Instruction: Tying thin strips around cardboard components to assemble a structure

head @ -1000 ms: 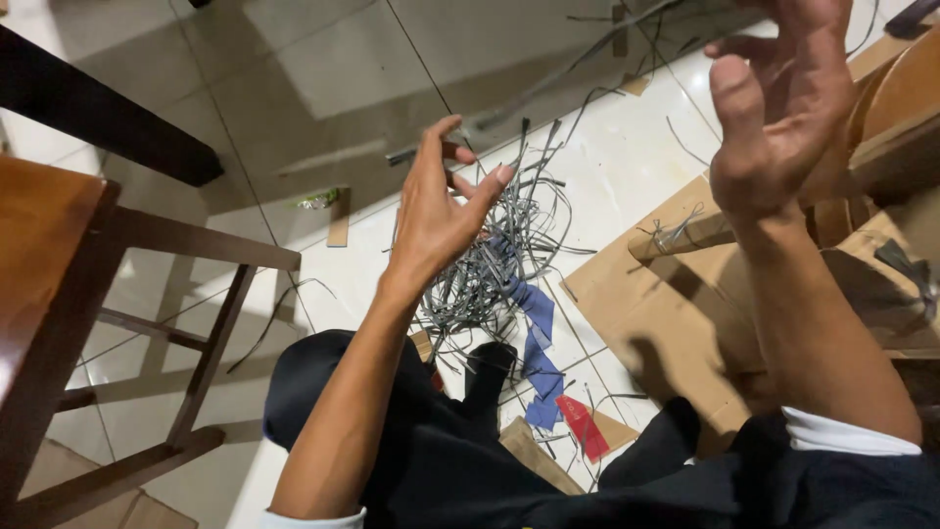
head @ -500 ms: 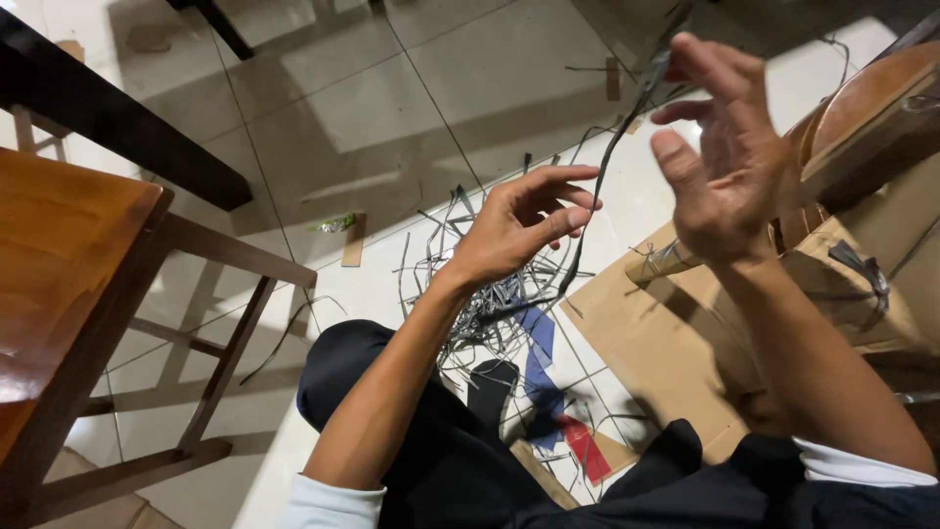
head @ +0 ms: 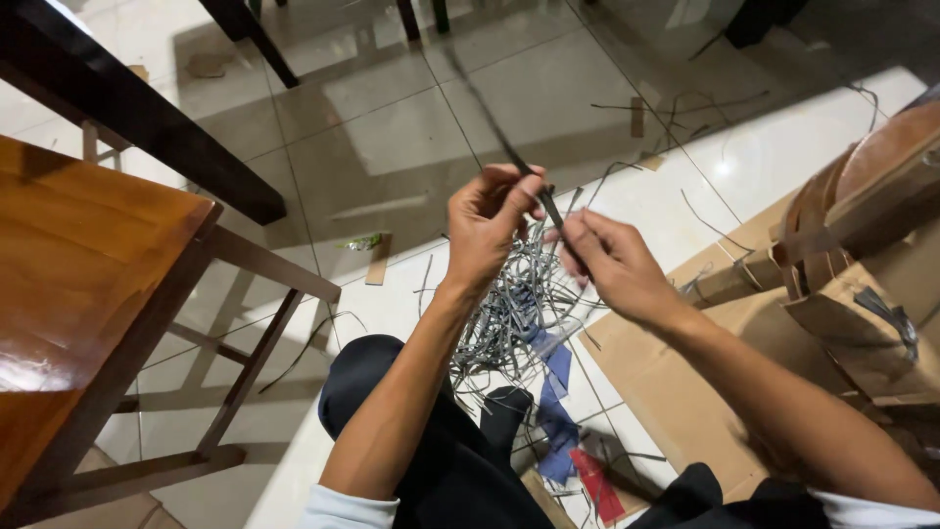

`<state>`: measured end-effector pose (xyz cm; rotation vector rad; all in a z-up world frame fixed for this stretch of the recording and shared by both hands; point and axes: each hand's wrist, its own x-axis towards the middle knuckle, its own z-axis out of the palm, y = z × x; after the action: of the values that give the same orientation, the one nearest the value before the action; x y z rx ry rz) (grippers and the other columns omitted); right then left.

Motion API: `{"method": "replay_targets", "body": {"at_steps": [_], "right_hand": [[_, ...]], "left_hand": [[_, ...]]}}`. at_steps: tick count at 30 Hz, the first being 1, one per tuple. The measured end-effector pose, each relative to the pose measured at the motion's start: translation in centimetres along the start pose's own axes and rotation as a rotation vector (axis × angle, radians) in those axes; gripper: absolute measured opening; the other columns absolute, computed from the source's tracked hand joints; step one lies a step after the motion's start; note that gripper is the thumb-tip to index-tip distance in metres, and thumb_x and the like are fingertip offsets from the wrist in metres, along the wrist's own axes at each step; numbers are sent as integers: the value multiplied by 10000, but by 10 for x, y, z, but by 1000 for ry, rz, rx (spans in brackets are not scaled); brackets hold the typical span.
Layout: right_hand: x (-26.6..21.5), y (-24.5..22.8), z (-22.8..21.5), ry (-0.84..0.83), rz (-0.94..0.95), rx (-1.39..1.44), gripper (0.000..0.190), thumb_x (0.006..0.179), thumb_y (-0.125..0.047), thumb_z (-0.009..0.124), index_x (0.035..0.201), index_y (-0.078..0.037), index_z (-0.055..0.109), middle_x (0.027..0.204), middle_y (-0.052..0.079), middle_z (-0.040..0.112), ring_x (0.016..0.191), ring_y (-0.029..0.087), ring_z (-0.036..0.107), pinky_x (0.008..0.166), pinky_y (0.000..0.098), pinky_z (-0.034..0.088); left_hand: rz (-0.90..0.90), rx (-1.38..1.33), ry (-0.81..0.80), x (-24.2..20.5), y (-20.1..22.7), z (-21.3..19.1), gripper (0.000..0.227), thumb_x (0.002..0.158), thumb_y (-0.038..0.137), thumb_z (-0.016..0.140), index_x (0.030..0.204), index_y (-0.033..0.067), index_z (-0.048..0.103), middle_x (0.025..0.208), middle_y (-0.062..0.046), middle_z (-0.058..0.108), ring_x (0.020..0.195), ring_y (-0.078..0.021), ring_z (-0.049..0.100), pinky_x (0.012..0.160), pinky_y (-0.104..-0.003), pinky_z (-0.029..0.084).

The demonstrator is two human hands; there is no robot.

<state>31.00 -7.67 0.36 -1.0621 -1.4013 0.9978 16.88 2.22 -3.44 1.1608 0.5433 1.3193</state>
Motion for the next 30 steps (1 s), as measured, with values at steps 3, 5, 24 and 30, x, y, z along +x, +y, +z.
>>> {"method": "replay_targets", "body": {"at_steps": [3, 5, 24, 30], "right_hand": [[-7, 9, -12, 19, 73, -2, 354, 1122, -218, 438, 940, -19, 668, 479, -46, 367, 448, 40, 323, 439, 175, 284], [-11, 6, -22, 29, 48, -48, 323, 1108, -202, 483, 907, -34, 673, 459, -70, 364, 450, 22, 315, 442, 162, 270], [-77, 10, -108, -17, 417, -309, 371, 1056, -301, 508, 1027, -42, 773, 770, 29, 563, 626, 126, 455, 565, 263, 367], [-122, 31, -124, 71, 416, -264, 246, 1006, -203, 617, 896, -15, 732, 716, 100, 746, 613, 156, 588, 604, 293, 494]], "left_hand": [[22, -26, 144, 4, 11, -12, 119, 968, 177, 759, 1041, 86, 737, 892, -79, 753, 632, -115, 692, 457, -163, 509], [16, -50, 212, 7, 16, -21, 111, 988, 205, 737, 1032, 105, 721, 898, -53, 743, 632, -93, 680, 461, -142, 503], [77, -311, 372, 21, 50, -64, 142, 1033, 184, 644, 1163, 127, 644, 1082, -20, 699, 690, -26, 601, 511, -154, 409], [74, -315, 352, 23, 42, -50, 157, 993, 214, 694, 1100, 106, 655, 1008, -49, 715, 657, -33, 613, 543, -165, 447]]}}
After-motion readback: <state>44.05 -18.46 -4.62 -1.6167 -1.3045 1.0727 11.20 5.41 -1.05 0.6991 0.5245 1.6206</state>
